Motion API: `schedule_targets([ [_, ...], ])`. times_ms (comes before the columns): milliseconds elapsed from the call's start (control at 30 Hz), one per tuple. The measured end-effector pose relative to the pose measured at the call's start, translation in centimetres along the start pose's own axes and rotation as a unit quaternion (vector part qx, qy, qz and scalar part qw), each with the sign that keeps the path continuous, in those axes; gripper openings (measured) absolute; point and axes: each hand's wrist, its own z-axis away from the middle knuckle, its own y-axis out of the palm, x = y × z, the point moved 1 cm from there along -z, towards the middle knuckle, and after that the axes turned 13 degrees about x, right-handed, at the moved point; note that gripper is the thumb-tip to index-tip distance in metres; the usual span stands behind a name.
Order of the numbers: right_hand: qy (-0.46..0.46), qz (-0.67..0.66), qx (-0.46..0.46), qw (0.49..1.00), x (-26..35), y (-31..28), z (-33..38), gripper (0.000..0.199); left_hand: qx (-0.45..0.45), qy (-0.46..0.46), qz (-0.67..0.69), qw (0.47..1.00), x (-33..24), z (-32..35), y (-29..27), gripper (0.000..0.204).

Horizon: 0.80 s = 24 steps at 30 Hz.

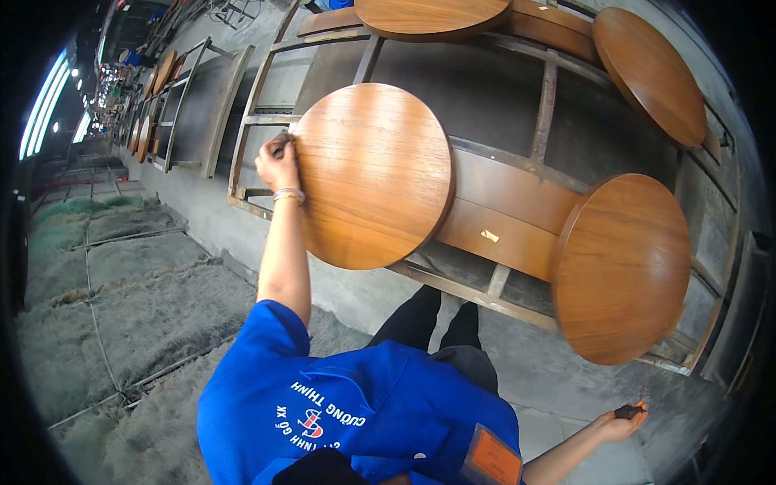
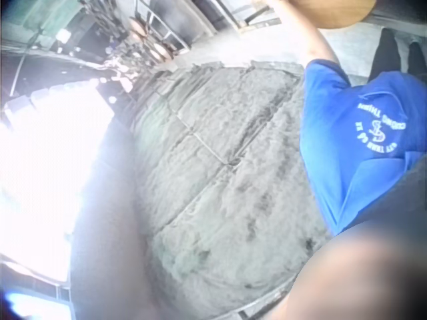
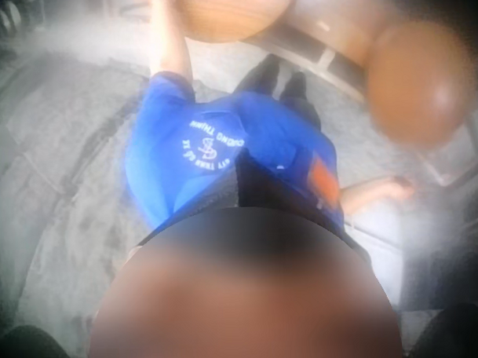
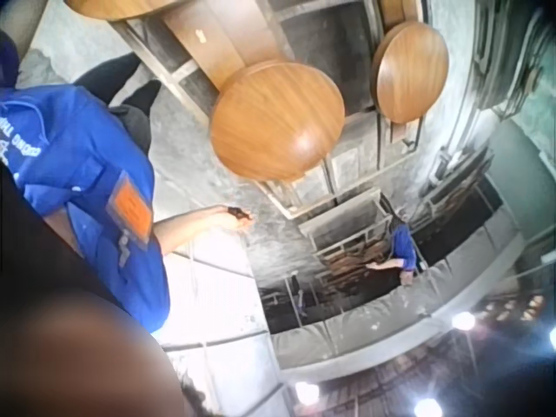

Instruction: The person repeatedly wipes and buffs several round wooden tabletops using a small abrasive pad and a cloth. The person alternates between applying the pad and wiping with the cloth, moving between multiple tabletops on metal racks.

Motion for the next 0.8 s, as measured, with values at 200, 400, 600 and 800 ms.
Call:
schedule_targets([
  [200, 0.014, -0.016, 0.007, 1.0, -1.2, 2.4, 2.4, 0.042, 0.115, 0.272, 0.063, 0.953, -16.7, 9.2, 6.8, 0.044],
  [400, -0.03, 0.041, 0.06, 0.997, -0.1, 3.3, 3.1, 0.044, 0.11, 0.208, 0.062, 0.97, -12.7, -0.5, 6.7, 0.038],
  [600, -0.017, 0.026, -0.049, 0.998, -1.4, 0.0, 3.3, 0.038, 0.012, -0.01, 0.003, 1.0, 0.6, -7.9, 3.1, 0.039],
  [800, -0.03, -0.007, 0.067, 0.997, -3.2, 1.5, 5.4, 0.012, 0.097, 0.222, 0.021, 0.97, -5.8, 3.8, 3.7, 0.055],
])
